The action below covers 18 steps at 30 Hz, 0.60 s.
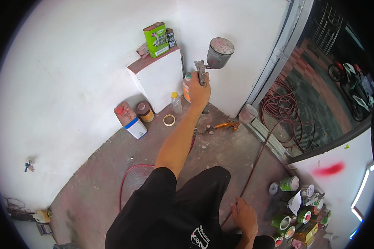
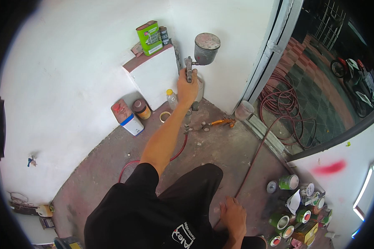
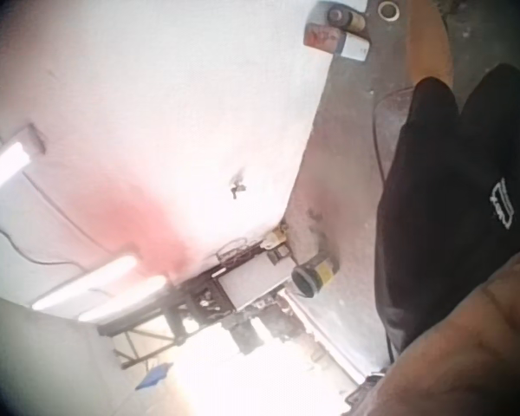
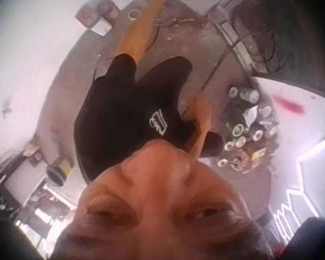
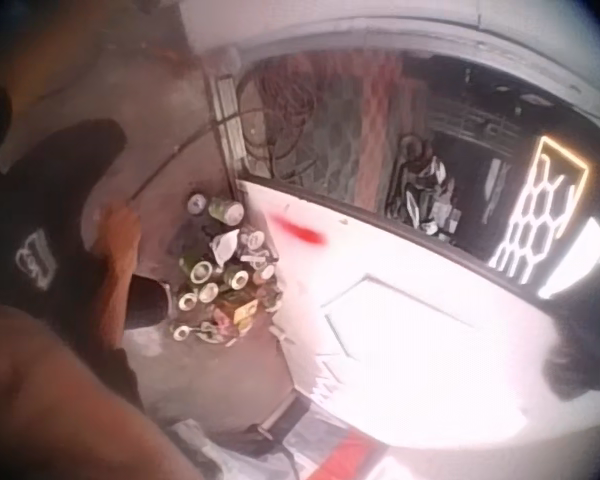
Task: The person prepares a spray gun, applies paint to a car's rear bumper, and then cleans the spray gun using a solvent and cloth. The person handles paint cans, a spray gun, a hose, and a cleaning cloth during the process.
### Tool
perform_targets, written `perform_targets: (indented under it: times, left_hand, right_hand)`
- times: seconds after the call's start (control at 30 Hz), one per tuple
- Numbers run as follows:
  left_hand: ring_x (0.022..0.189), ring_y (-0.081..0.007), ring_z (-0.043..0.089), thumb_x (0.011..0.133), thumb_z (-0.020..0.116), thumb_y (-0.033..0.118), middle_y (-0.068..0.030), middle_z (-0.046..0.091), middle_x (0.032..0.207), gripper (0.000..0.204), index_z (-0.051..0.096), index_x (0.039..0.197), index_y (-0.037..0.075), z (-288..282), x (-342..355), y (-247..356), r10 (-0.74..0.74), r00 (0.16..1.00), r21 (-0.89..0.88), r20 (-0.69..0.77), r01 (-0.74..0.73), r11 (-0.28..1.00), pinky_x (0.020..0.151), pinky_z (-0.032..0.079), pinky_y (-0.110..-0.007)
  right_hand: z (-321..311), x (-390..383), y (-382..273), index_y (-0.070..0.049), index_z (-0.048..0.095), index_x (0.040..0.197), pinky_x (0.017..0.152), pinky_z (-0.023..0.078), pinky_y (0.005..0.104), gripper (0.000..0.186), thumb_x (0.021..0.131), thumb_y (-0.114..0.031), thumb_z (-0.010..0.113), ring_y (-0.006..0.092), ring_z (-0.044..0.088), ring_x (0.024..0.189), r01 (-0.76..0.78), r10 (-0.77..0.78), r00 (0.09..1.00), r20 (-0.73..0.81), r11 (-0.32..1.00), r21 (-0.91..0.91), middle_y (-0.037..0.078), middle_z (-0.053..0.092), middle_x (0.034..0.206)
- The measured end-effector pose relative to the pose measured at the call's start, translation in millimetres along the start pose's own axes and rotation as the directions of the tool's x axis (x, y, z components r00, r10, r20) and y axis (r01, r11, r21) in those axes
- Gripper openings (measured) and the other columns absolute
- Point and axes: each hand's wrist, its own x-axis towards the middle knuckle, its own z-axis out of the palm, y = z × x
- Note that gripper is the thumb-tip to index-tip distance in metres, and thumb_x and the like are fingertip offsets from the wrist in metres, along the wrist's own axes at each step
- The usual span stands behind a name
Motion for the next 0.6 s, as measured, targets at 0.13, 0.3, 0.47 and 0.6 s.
perform_targets:
  times: [0.13, 0.3, 0.47, 0.6]
  left_hand:
    - [0.080, -0.0379, 0.070, 0.107, 0.068, 0.039, -0.0169, 0.070, 0.083, 0.040, 0.063, 0.122, 0.003, -7, 16, -5, -0.026, 1.000, -0.029, -0.004, 0.026, 0.999, 0.075, 0.052, -0.051]
    - [0.071, -0.0311, 0.069, 0.107, 0.068, 0.040, -0.0140, 0.069, 0.076, 0.040, 0.066, 0.115, 0.001, -8, 18, 20, -0.055, 0.998, -0.039, -0.027, 0.054, 0.998, 0.069, 0.052, -0.047]
    - [0.065, -0.0272, 0.068, 0.107, 0.069, 0.042, -0.0116, 0.068, 0.073, 0.041, 0.067, 0.113, 0.002, -2, 31, 4, -0.057, 0.997, -0.071, -0.061, 0.053, 0.996, 0.065, 0.052, -0.045]
    - [0.065, -0.0262, 0.068, 0.107, 0.070, 0.043, -0.0113, 0.067, 0.073, 0.042, 0.067, 0.113, 0.002, 2, 36, 0, -0.077, 0.996, -0.075, -0.045, 0.073, 0.995, 0.065, 0.052, -0.044]
  right_hand:
    - [11, 14, 0, -0.006, 0.070, 0.134, 0.097, 0.056, 0.0569, 0.039, 0.103, -0.030, 0.067, 0.0471, 0.072, 0.112, -0.071, 0.076, 0.986, 0.151, 0.997, -0.042, 0.023, 0.075, 0.125]
    - [14, 18, 12, -0.007, 0.069, 0.138, 0.100, 0.056, 0.0558, 0.043, 0.104, -0.032, 0.066, 0.0466, 0.071, 0.117, -0.108, 0.114, 0.979, 0.167, 0.993, -0.049, 0.024, 0.074, 0.130]
    - [15, 22, 13, -0.007, 0.068, 0.139, 0.101, 0.056, 0.0555, 0.043, 0.104, -0.032, 0.065, 0.0463, 0.070, 0.118, -0.147, 0.152, 0.975, 0.165, 0.988, -0.041, 0.023, 0.074, 0.130]
    - [13, 22, 12, -0.007, 0.068, 0.139, 0.101, 0.056, 0.0554, 0.043, 0.104, -0.032, 0.065, 0.0462, 0.070, 0.119, -0.150, 0.155, 0.974, 0.163, 0.988, -0.039, 0.023, 0.074, 0.130]
